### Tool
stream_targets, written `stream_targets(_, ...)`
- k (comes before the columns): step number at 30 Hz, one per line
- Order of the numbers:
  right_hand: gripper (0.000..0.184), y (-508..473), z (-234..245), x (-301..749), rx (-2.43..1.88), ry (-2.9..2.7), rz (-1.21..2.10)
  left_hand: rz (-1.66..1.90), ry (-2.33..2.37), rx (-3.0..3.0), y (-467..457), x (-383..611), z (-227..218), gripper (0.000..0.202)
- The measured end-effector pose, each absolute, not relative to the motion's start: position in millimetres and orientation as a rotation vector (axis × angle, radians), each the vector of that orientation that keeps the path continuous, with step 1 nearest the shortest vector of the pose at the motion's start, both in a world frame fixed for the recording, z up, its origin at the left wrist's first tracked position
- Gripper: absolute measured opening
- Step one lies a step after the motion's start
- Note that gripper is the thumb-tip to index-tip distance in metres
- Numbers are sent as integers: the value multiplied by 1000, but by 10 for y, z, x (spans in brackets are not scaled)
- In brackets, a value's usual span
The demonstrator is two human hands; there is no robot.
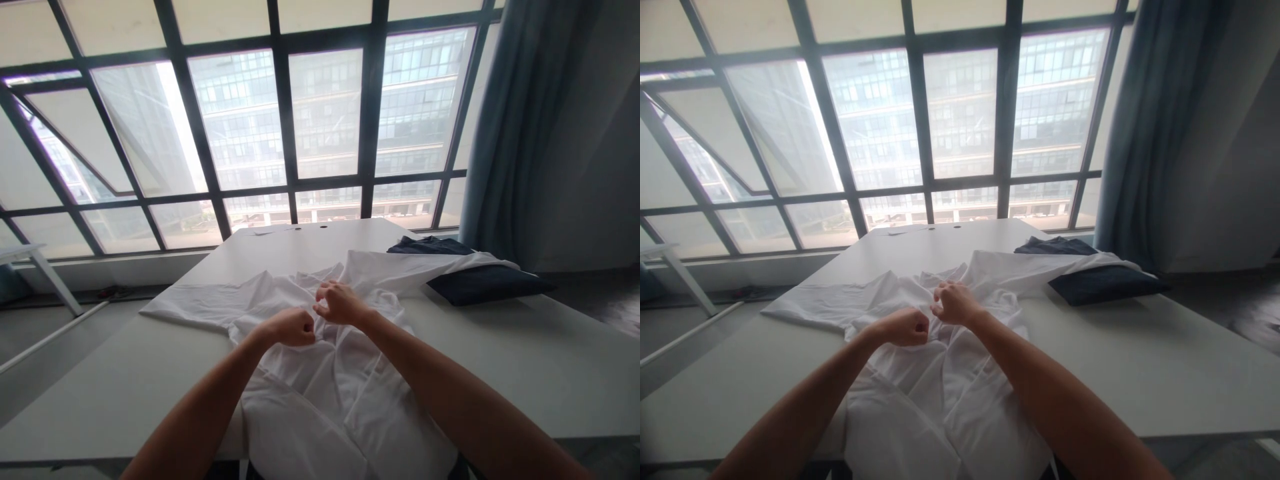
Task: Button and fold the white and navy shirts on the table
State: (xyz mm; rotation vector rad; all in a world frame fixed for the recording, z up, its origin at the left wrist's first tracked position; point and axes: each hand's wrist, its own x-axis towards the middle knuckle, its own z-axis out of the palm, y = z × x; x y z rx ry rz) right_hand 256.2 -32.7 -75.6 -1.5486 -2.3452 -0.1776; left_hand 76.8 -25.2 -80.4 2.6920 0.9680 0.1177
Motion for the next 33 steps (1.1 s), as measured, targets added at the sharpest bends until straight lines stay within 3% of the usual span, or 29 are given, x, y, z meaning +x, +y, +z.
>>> stream_targets(8,34,-267,-791,2544,-2009,-2284,22,-7,1031,2582,-277,721,-721,17)
stream_targets(12,28,-282,-775,2548,-2000,-2332,77,226,1163,2596,-290,795,-784,40)
stream_targets(16,22,-225,-796,2607,-1843,-2196,247,681,1368,2522,-241,912,-932,39)
stream_targets(20,22,-171,-831,2625,-1503,-1919,416,892,1294,2386,-135,948,-1043,32)
stream_targets(33,13,-42,-994,2588,-1306,-1753,692,1004,1014,1842,106,948,-1206,28)
